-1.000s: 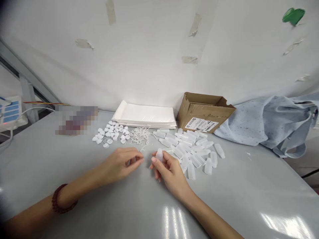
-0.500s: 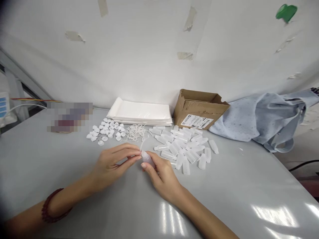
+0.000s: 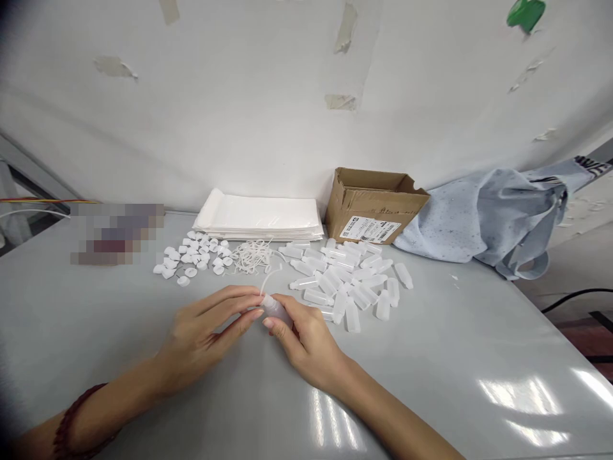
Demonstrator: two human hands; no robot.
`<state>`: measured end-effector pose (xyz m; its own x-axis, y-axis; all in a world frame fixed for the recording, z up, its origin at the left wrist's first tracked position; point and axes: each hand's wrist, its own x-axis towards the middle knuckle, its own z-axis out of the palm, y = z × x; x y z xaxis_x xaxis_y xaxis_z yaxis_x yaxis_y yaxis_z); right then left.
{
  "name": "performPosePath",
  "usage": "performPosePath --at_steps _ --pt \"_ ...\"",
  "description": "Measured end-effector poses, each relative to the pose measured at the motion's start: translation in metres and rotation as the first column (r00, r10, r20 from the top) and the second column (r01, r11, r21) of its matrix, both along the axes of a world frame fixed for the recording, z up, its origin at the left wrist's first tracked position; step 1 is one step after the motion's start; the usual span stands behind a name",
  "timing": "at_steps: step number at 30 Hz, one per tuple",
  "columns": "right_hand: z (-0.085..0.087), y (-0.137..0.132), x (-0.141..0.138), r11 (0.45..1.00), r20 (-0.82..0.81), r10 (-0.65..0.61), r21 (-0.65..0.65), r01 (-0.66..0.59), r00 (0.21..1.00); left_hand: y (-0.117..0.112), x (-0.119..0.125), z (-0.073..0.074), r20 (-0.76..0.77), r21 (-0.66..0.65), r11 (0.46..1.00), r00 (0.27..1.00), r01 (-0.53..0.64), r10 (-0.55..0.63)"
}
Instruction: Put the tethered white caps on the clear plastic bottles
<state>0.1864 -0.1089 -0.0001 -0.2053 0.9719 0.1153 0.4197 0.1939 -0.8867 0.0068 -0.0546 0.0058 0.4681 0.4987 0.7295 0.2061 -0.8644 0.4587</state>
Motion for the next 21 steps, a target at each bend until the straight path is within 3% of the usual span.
performPosePath --at_steps 3,7,9,12,14,16,18,21 --pt "0.0 -0.001 -0.001 1.0 0.018 -0.003 -0.007 0.003 1.0 -0.001 0.001 0.001 0.009 -0.032 0.999 1.0 -0.01 0.01" --pt "-0.002 -0.003 -0.002 1.0 0.046 0.001 -0.003 -0.001 0.999 -0.002 0.002 0.005 0.061 -0.273 0.962 0.998 -0.008 0.026" --pt "-0.005 -0.005 -0.002 1.0 0.06 -0.006 0.004 0.006 0.998 -0.003 0.003 0.005 0.101 -0.426 0.904 0.995 0.026 0.019" --pt "-0.007 -0.006 -0.002 0.999 0.093 -0.011 0.04 0.008 0.996 -0.003 0.003 0.004 0.16 -0.623 0.774 0.987 0.11 -0.011" --pt "-0.008 -0.005 -0.002 0.997 0.106 0.0 0.075 -0.008 0.994 -0.002 0.003 0.002 0.189 -0.716 0.679 0.981 0.165 -0.039" --pt "-0.007 -0.004 -0.002 0.995 0.104 0.013 0.096 -0.023 0.994 -0.001 0.002 0.002 0.199 -0.755 0.626 0.978 0.193 -0.061" --pt "-0.008 -0.003 -0.002 0.995 0.098 0.018 0.095 -0.027 0.995 0.001 0.002 0.001 0.177 -0.721 0.669 0.982 0.179 -0.072" --pt "-0.011 -0.002 -0.001 0.996 0.081 0.01 0.086 -0.017 0.997 0.001 0.001 0.0 0.09 -0.556 0.825 0.994 0.1 -0.06"
